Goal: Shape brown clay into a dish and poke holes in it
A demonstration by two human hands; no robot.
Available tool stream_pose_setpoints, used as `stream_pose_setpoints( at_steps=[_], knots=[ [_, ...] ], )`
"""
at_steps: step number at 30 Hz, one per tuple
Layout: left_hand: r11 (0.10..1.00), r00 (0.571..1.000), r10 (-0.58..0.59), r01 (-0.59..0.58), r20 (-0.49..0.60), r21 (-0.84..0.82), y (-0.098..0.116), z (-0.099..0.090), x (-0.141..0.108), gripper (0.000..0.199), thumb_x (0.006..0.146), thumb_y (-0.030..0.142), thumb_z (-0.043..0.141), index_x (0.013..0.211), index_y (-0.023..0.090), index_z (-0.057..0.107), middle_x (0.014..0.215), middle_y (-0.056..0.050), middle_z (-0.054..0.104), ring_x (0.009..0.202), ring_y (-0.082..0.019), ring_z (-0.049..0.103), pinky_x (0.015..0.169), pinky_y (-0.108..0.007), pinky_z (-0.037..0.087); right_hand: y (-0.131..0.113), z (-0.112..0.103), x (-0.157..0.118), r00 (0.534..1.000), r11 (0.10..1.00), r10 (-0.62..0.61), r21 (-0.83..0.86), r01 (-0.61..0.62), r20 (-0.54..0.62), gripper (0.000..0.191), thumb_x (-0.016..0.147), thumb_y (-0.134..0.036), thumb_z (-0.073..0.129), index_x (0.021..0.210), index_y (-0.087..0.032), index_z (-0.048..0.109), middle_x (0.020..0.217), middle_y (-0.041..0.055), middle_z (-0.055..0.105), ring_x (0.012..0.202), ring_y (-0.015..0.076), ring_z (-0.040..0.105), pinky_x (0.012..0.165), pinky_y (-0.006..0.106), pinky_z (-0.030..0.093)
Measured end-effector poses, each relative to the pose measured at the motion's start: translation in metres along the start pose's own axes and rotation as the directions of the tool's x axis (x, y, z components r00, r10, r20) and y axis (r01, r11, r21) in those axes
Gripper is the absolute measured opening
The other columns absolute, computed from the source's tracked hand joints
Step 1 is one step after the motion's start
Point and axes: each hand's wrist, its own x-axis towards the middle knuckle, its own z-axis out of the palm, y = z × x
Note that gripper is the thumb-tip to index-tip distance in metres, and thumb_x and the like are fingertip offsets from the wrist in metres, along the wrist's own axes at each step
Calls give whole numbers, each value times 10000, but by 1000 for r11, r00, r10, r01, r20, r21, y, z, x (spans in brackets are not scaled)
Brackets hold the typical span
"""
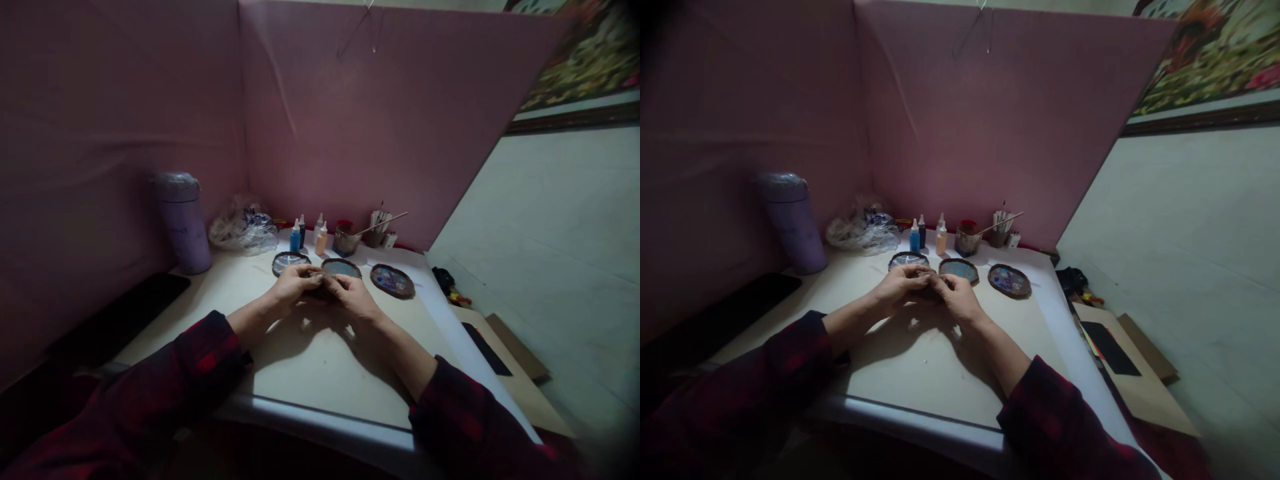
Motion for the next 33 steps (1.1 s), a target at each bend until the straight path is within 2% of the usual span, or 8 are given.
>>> stream_pose_setpoints(
  at_steps=[4, 8, 14, 17, 21, 27, 33],
  knots=[
    [999, 999, 29, -29, -17, 33, 0, 0, 0, 422, 574, 281, 866, 893, 88, 668, 779, -90, 696, 657, -213, 685, 582, -346, 593, -3, 2, -2, 998, 996, -55, -78, 52, -38, 568, 682, -690, 679, 791, -133, 704, 732, 46, 673, 685, 179, 584, 615, 284, 455],
    [998, 999, 37, -35, -23, 60, -1, 1, -2, 422, 587, 307, 863, 893, 92, 669, 755, -87, 699, 609, -202, 680, 557, -323, 583, -2, 4, -2, 996, 996, -54, -81, 48, -67, 538, 698, -675, 674, 776, -143, 695, 694, 46, 670, 672, 195, 594, 615, 303, 472],
    [999, 999, 9, -8, 38, -38, -4, 4, -2, 433, 618, 370, 863, 884, 108, 642, 807, -84, 699, 703, -199, 694, 658, -337, 597, 8, -1, 1, 995, 999, -31, -35, 28, -97, 572, 716, -713, 637, 790, -153, 726, 770, 59, 719, 730, 209, 628, 663, 310, 503],
    [998, 998, -19, 22, 55, -55, -4, 6, -1, 475, 600, 399, 872, 892, 111, 633, 825, -84, 701, 724, -209, 698, 685, -372, 601, 10, -2, 1, 992, 998, 36, 50, -30, -125, 630, 736, -764, 568, 809, -163, 740, 787, 79, 739, 738, 231, 658, 660, 333, 528],
    [1000, 1000, 3, -3, -1, 21, -4, 6, -1, 488, 544, 308, 906, 895, 102, 636, 802, -76, 702, 696, -186, 689, 668, -321, 585, 8, 0, 0, 993, 992, 84, 101, -76, -78, 695, 739, -795, 528, 902, -157, 748, 821, 101, 749, 754, 259, 690, 673, 370, 556],
    [996, 996, 18, -11, -90, 83, -4, 5, 1, 431, 512, 214, 897, 840, 103, 641, 753, -53, 689, 634, -151, 661, 602, -270, 562, 12, 1, 0, 999, 999, 21, -28, -23, -42, 720, 750, -803, 501, 926, -148, 742, 852, 104, 742, 791, 255, 680, 682, 354, 547],
    [988, 997, 73, -72, -3, 136, -6, -3, 4, 378, 561, 219, 855, 868, 104, 667, 765, -73, 702, 625, -183, 677, 593, -314, 572, 11, 2, 0, 999, 999, 10, 41, -8, -38, 728, 746, -827, 467, 879, -156, 718, 799, 101, 731, 783, 262, 680, 686, 363, 546]
  ],
)
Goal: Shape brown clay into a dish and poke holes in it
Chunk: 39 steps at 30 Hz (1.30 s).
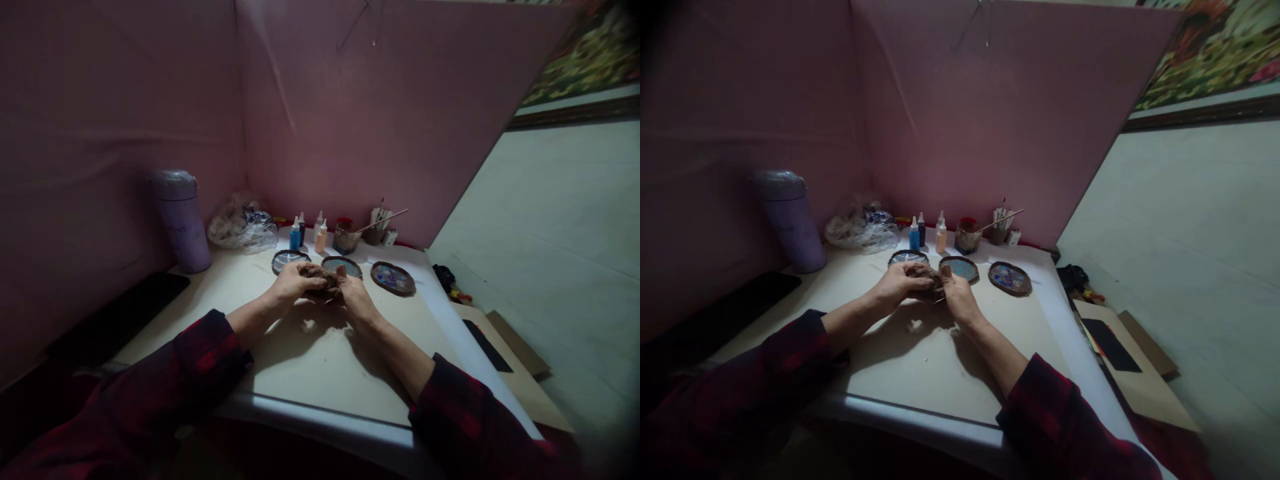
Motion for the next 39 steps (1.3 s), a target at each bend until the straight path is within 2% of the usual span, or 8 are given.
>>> stream_pose_setpoints(
  at_steps=[4, 7, 13, 16, 25, 30, 33, 39],
  knots=[
    [1000, 999, 21, -22, 33, 15, 2, -1, -2, 340, 600, 222, 829, 874, 94, 671, 743, -77, 696, 601, -182, 672, 579, -312, 566, -6, 2, -4, 1000, 998, 15, 68, -17, 24, 718, 747, -828, 462, 872, -169, 717, 752, 100, 725, 726, 254, 677, 670, 361, 539],
    [998, 999, -11, 14, 45, -62, 5, 2, -4, 418, 565, 233, 868, 894, 91, 652, 804, -86, 702, 679, -196, 694, 650, -331, 584, -7, 1, -4, 1000, 998, 14, 67, -14, 7, 697, 748, -823, 470, 856, -178, 712, 769, 94, 723, 751, 251, 669, 680, 357, 529],
    [983, 996, -70, 80, 63, -167, 2, 4, -3, 443, 619, 367, 860, 894, 97, 641, 843, -100, 705, 730, -212, 699, 672, -351, 596, -4, -3, 1, 996, 996, -29, -88, 22, -82, 677, 699, -831, 524, 719, -172, 677, 714, 65, 681, 689, 210, 600, 648, 324, 481],
    [989, 997, -58, 65, 54, -132, 1, 2, -2, 453, 611, 366, 864, 905, 89, 660, 805, -99, 708, 699, -204, 695, 656, -329, 592, -5, -2, 1, 996, 989, -58, -139, 49, -66, 608, 682, -761, 623, 732, -157, 674, 690, 36, 647, 657, 178, 562, 613, 293, 455],
    [993, 998, -21, 26, 51, -113, 11, 4, -6, 472, 592, 363, 870, 898, 78, 652, 681, -82, 691, 565, -214, 683, 603, -370, 595, -11, 1, -5, 996, 995, -72, -79, 67, -56, 454, 720, -584, 696, 807, -139, 686, 671, 25, 649, 599, 153, 575, 554, 266, 467],
    [996, 997, -7, 15, 78, -93, 5, 2, -4, 440, 643, 373, 845, 912, 77, 660, 757, -102, 702, 642, -205, 692, 630, -340, 593, -6, 0, -2, 996, 996, -69, -65, 65, -62, 506, 709, -639, 683, 782, -139, 684, 696, 39, 663, 624, 158, 585, 575, 270, 485],
    [990, 997, -7, 18, 78, -141, 1, 1, -2, 424, 654, 357, 842, 928, 87, 664, 814, -102, 703, 694, -208, 694, 658, -348, 597, -4, -1, -1, 995, 995, -69, -78, 63, -73, 582, 725, -717, 618, 781, -142, 690, 701, 51, 672, 627, 170, 591, 567, 278, 489],
    [966, 994, 14, 14, 108, -258, 4, 0, -1, 357, 694, 287, 812, 968, 103, 675, 915, -124, 710, 784, -237, 702, 713, -394, 601, -8, -2, -2, 989, 1000, -12, 12, 14, -150, 697, 772, -778, 495, 969, -141, 699, 834, 103, 722, 687, 212, 649, 543, 299, 508]
  ],
)
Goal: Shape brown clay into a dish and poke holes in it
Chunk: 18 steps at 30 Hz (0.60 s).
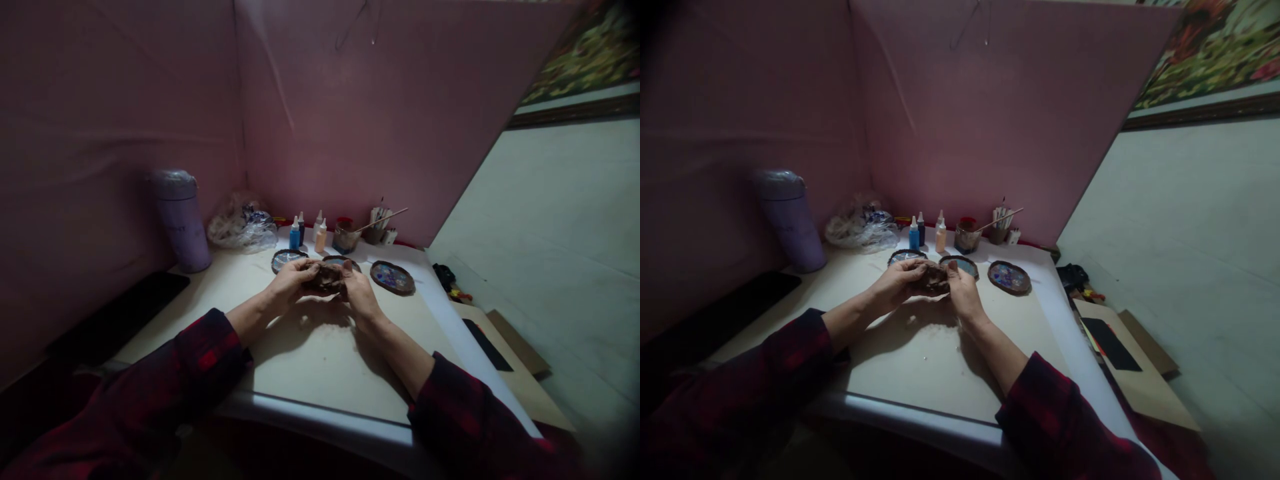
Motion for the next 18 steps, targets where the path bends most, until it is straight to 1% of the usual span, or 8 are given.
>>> stream_pose_setpoints(
  at_steps=[2, 4, 7, 11, 15, 18],
  knots=[
    [1000, 1000, -4, 4, -4, -14, 1, 0, 0, 354, 696, 266, 804, 983, 104, 675, 951, -132, 708, 796, -245, 701, 723, -418, 600, -2, 0, 0, 999, 998, 44, 33, -44, -7, 694, 768, -782, 492, 962, -147, 693, 834, 110, 723, 679, 219, 660, 532, 308, 515],
    [1000, 1000, -8, 8, 12, -15, 1, -1, 0, 366, 685, 235, 806, 1000, 102, 675, 967, -137, 708, 809, -246, 701, 749, -427, 596, -2, 1, 0, 998, 997, 63, 44, -63, -9, 683, 757, -786, 500, 932, -153, 688, 811, 106, 718, 654, 218, 659, 510, 309, 515],
    [1000, 1000, 6, -7, 25, 13, -1, -1, 1, 397, 634, 155, 821, 1001, 105, 678, 962, -128, 713, 817, -240, 706, 782, -415, 587, -2, 1, 0, 999, 999, 32, 23, -33, 21, 614, 735, -736, 585, 919, -157, 678, 832, 90, 715, 662, 206, 660, 497, 290, 514],
    [997, 999, 32, -30, -36, 69, -1, 0, 1, 395, 598, 109, 810, 972, 94, 684, 931, -127, 715, 772, -237, 708, 756, -409, 586, -2, 1, -1, 996, 1000, 10, -2, -10, 88, 536, 699, -633, 699, 923, -148, 652, 789, 57, 697, 667, 191, 673, 516, 270, 528],
    [996, 996, 29, -23, -83, 81, 1, 3, -1, 382, 573, 78, 783, 942, 86, 682, 907, -123, 717, 733, -240, 705, 720, -420, 591, -2, 1, -2, 996, 999, -18, -39, 22, 92, 520, 686, -620, 709, 871, -140, 633, 765, 58, 682, 658, 197, 677, 487, 271, 533],
    [996, 996, 33, -27, -77, 83, 1, 4, -1, 367, 574, 75, 771, 929, 81, 680, 885, -118, 715, 720, -240, 705, 705, -413, 592, -2, 2, -2, 996, 998, -28, -61, 33, 83, 489, 704, -600, 700, 859, -142, 623, 770, 61, 679, 658, 202, 674, 463, 271, 527]
  ],
)
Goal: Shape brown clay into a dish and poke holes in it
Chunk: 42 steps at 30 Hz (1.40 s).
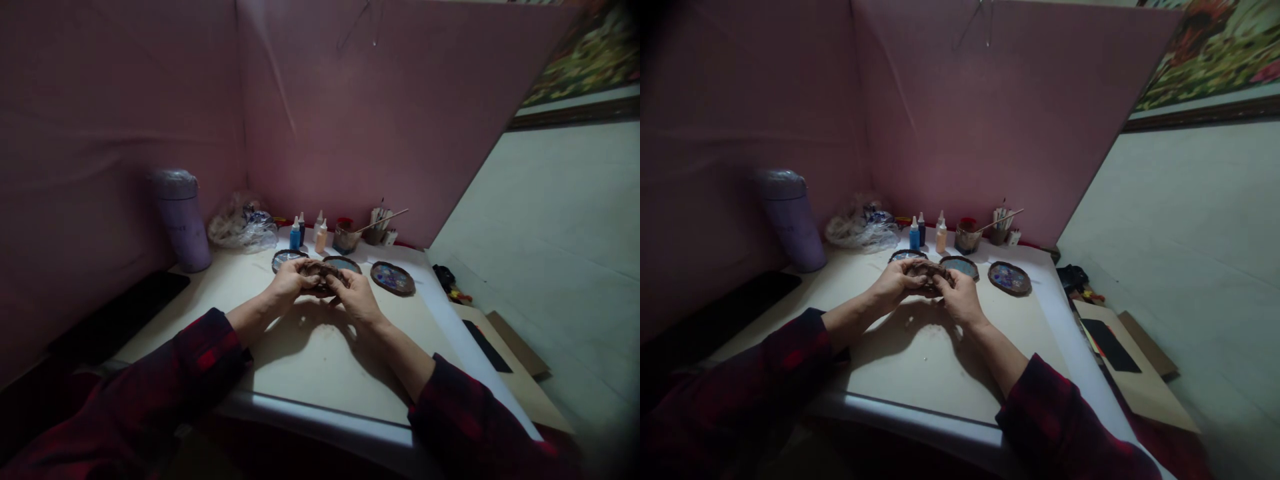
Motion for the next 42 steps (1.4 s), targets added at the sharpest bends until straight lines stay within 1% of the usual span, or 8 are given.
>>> stream_pose_setpoints(
  at_steps=[9, 13, 16, 22, 28, 31, 35, 42],
  knots=[
    [999, 999, 32, -31, 32, -37, -2, 1, 1, 377, 611, 93, 787, 965, 103, 657, 936, -99, 701, 797, -207, 695, 763, -357, 579, 6, -2, 4, 998, 998, -49, -52, 47, -29, 508, 768, -623, 626, 927, -141, 652, 837, 67, 693, 728, 186, 638, 550, 266, 513],
    [996, 999, 39, -42, -35, -73, 1, 3, 0, 455, 623, 72, 775, 1034, 127, 588, 975, -91, 681, 814, -216, 696, 752, -397, 592, 3, -3, 4, 996, 995, -75, -64, 72, -40, 534, 793, -633, 600, 1001, -147, 671, 892, 72, 695, 774, 195, 627, 569, 270, 515],
    [998, 995, 58, -58, -83, 5, 4, 2, -1, 467, 629, 102, 788, 1025, 138, 543, 952, -83, 672, 730, -215, 698, 692, -423, 599, 0, -2, 2, 998, 997, -62, -40, 61, -27, 537, 774, -641, 617, 989, -152, 671, 871, 67, 688, 744, 195, 630, 549, 275, 522],
    [984, 1000, -1, 5, -23, 180, 8, 2, -3, 469, 596, 195, 840, 977, 115, 579, 760, -53, 667, 627, -191, 677, 594, -330, 567, -3, -2, 1, 992, 994, -89, -71, 83, -87, 518, 720, -597, 692, 982, -151, 671, 777, 52, 681, 645, 169, 605, 560, 284, 508],
    [971, 983, 81, -40, -166, 235, 4, -1, 0, 594, 559, 218, 865, 1073, 115, 585, 897, -83, 686, 714, -178, 662, 599, -284, 535, -1, -3, 3, 995, 997, -51, -59, 47, -83, 449, 704, -533, 702, 902, -130, 693, 786, 76, 700, 698, 195, 631, 661, 331, 527],
    [975, 986, 122, -97, -117, 199, 1, -2, 1, 535, 567, 290, 877, 997, 107, 617, 909, -80, 678, 743, -164, 650, 634, -269, 524, 1, 0, 3, 990, 999, -35, 6, 36, -139, 437, 682, -522, 727, 874, -131, 690, 824, 85, 712, 743, 201, 649, 718, 339, 533],
    [982, 997, 79, -76, -12, 172, 0, 0, 0, 465, 589, 326, 872, 921, 95, 641, 830, -58, 664, 711, -152, 644, 667, -276, 527, 5, 2, 1, 991, 995, 34, 100, -21, -129, 488, 655, -569, 748, 894, -149, 677, 809, 76, 711, 719, 205, 655, 661, 333, 541],
    [973, 999, 27, -18, -39, 232, -2, -3, 2, 381, 571, 251, 846, 850, 108, 631, 757, -52, 671, 662, -177, 654, 629, -296, 517, 7, -3, 3, 990, 989, -73, -140, 55, -124, 451, 758, -609, 647, 795, -162, 698, 729, 58, 690, 674, 191, 623, 626, 305, 508]
  ],
)
